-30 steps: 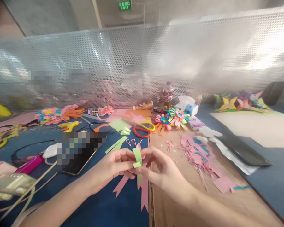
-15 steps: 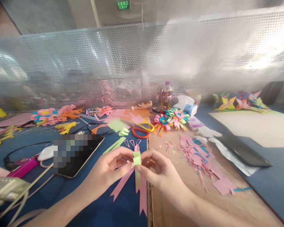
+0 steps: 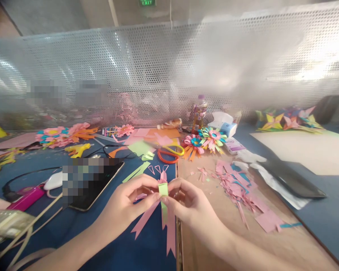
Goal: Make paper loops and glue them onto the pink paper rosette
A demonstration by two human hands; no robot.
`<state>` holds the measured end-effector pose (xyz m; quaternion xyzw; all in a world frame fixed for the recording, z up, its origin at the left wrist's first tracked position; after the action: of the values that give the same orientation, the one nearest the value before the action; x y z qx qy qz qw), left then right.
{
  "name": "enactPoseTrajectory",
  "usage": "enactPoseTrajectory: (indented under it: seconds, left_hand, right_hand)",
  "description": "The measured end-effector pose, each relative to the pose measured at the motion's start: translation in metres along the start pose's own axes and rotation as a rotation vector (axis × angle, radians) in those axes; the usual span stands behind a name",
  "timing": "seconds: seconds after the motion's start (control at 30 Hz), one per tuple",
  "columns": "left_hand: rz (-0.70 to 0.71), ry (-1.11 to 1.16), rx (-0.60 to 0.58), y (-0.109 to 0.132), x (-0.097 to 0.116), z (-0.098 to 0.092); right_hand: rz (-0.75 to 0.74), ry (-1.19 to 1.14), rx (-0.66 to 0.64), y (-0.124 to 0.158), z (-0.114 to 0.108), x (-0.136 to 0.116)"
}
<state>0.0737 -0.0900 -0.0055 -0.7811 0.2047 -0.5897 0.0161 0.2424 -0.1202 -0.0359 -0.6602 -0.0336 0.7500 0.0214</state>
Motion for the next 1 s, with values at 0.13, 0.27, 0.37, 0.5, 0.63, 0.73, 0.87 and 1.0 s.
enactPoseTrajectory:
  seconds: [0.13, 0.27, 0.37, 0.5, 0.63, 0.73, 0.87, 1.0]
  left_hand:
    - [0.011, -0.012, 0.004, 0.0001, 0.0014, 0.0002]
    - [0.014, -0.032, 0.010, 0.0005, 0.0024, 0.0006]
    - [0.014, -0.033, 0.006, 0.0002, 0.0024, 0.0010]
    - [0.015, -0.025, 0.005, -0.0003, 0.0031, 0.0003]
    - [0.005, -0.032, 0.000, 0.0001, 0.0034, -0.0005]
    - [0.009, -0.034, 0.005, -0.0002, 0.0024, -0.0002]
    - [0.012, -0.031, 0.012, -0.0003, 0.0009, 0.0004]
    - [0.006, -0.018, 0.013, 0.0005, 0.0015, 0.0004]
  right_hand:
    - [0.011, -0.014, -0.001, 0.0000, 0.0004, 0.0018]
    - [0.013, -0.028, -0.002, 0.0018, 0.0008, 0.0036]
    - [0.020, -0.027, 0.005, 0.0017, 0.0009, 0.0034]
    - [0.022, -0.022, 0.022, -0.0009, 0.0013, 0.0020]
    - [0.010, 0.002, 0.024, -0.0015, 0.0018, 0.0009]
    - [0.010, 0.019, 0.032, 0.0003, 0.0019, 0.0009]
    - [0.008, 0.031, 0.030, 0.0019, 0.0016, 0.0018]
    - [-0.001, 0.031, 0.025, 0.0003, 0.0014, 0.0023]
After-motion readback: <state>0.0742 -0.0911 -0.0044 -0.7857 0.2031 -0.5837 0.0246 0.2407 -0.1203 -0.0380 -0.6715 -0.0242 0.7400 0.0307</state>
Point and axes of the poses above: each hand's wrist, its own y-axis away from the middle knuckle, its own z-axis out of the palm, x = y × z, the point moved 1 cm from there along -y, towards the middle knuckle, and after that the axes turned 12 degrees about x, right-handed, at the moved point
